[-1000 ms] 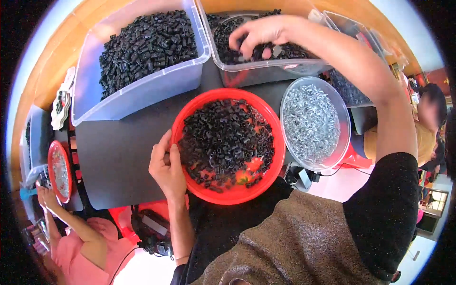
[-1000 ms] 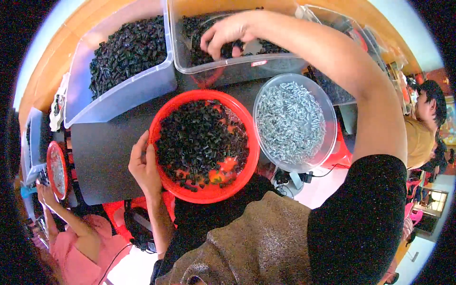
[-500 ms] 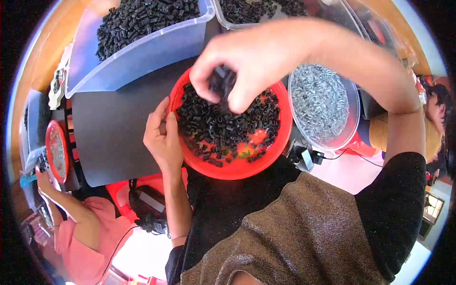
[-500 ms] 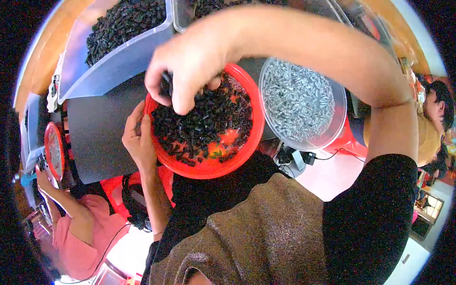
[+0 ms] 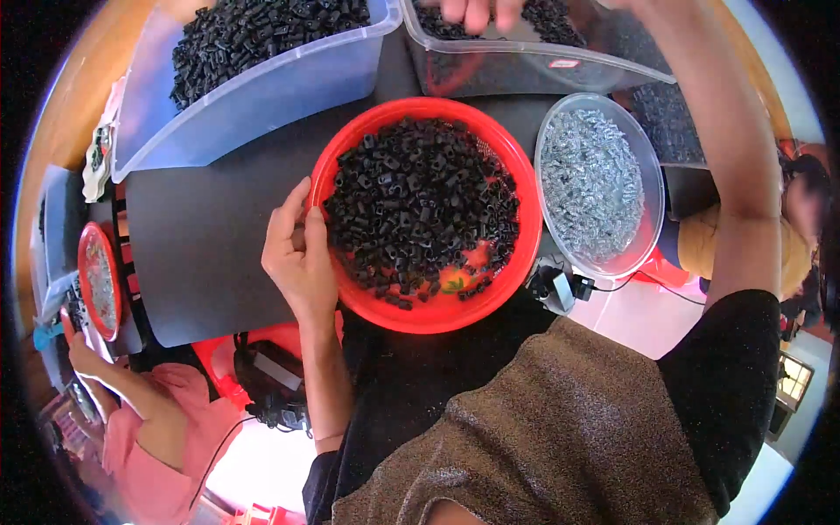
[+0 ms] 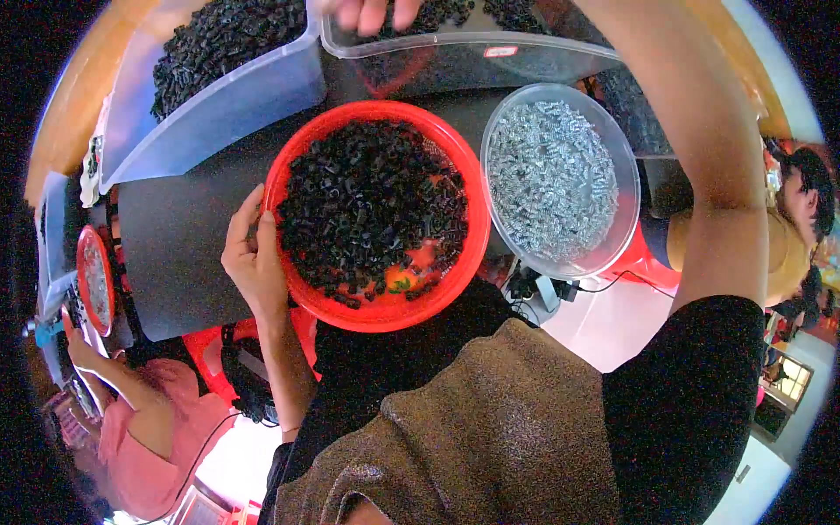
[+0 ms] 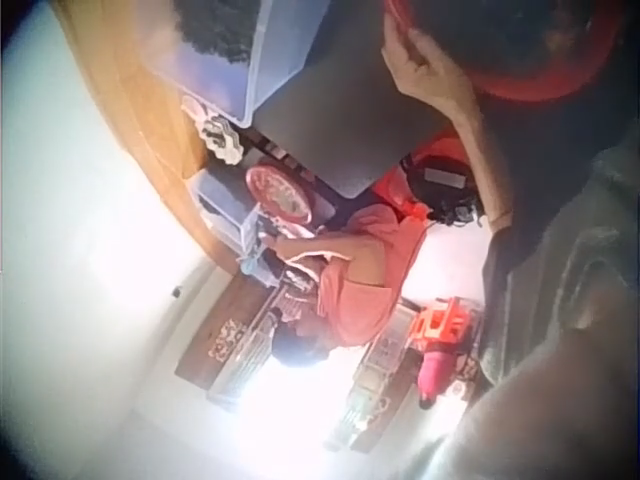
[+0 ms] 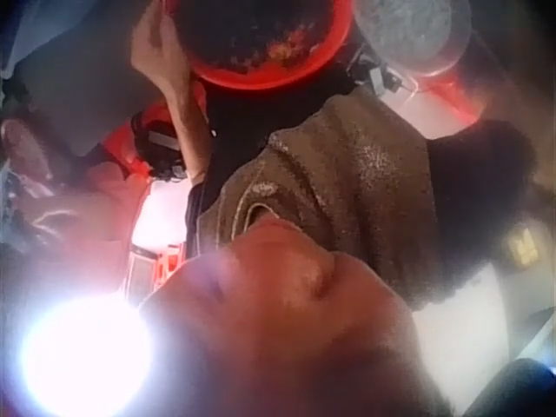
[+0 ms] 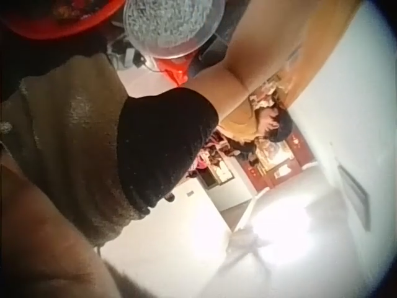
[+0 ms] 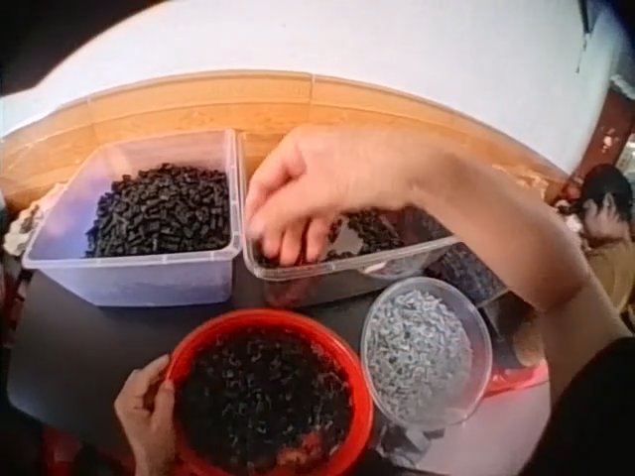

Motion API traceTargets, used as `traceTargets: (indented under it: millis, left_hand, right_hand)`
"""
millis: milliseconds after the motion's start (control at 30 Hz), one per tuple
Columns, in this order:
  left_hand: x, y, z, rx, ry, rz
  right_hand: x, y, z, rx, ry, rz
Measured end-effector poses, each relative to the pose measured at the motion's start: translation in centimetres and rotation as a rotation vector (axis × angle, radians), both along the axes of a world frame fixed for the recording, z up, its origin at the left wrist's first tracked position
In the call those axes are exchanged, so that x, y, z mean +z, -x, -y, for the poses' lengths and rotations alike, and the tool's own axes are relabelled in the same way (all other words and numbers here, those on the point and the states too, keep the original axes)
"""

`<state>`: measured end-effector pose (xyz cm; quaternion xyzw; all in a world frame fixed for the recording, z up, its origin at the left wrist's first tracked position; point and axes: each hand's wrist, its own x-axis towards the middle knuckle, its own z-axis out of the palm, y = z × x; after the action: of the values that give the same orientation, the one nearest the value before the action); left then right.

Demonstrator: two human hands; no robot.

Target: The person assembles small black plastic components by hand, transfers plastic parts from a storage container into a red tray, and resumes assembling the components by hand.

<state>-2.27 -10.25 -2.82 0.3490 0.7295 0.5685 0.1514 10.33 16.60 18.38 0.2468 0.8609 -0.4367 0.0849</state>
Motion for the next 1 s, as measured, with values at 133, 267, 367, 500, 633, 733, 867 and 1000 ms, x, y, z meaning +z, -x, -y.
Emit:
traceTargets:
  millis: [133, 267, 367, 500, 633, 733, 867, 1000]
  left_hand:
    - [0.0, -0.2, -0.2, 0.01, -0.02, 0.001]
    - [0.0, -0.3, -0.3, 0.016, -0.045, 0.013]
    - [0.1, -0.2, -0.1, 0.013, -0.032, -0.003]
    - [0.1, -0.1, -0.2, 0.021, 0.001, 0.013]
    - [0.2, -0.1, -0.2, 0.006, -0.021, -0.029]
    - [0.2, -0.1, -0.3, 0.011, -0.031, -0.02]
    - [0.2, -0.2, -0.2, 0.018, -0.023, -0.004]
    - [0.1, -0.2, -0.1, 0.015, -0.03, 0.014]
  right_hand:
    - [-4.6, 2.9, -6.7, -0.054, -0.097, 0.121]
    - [-11.9, 6.1, -8.9, 0.15, -0.265, 0.383]
    - [-12.5, 5.1, -9.1, 0.239, -0.172, 0.473]
    - [-8.7, 1.0, -10.4, 0.167, -0.009, 0.528]
    - [-10.0, -1.3, -9.4, -0.177, -0.284, 0.57]
    - [-11.5, -1.0, -8.1, -0.081, 0.007, 0.529]
    - [-12.8, 0.0, -6.2, 0.099, 0.222, 0.358]
    - [-12.3, 0.9, -6.8, -0.053, 0.229, 0.364]
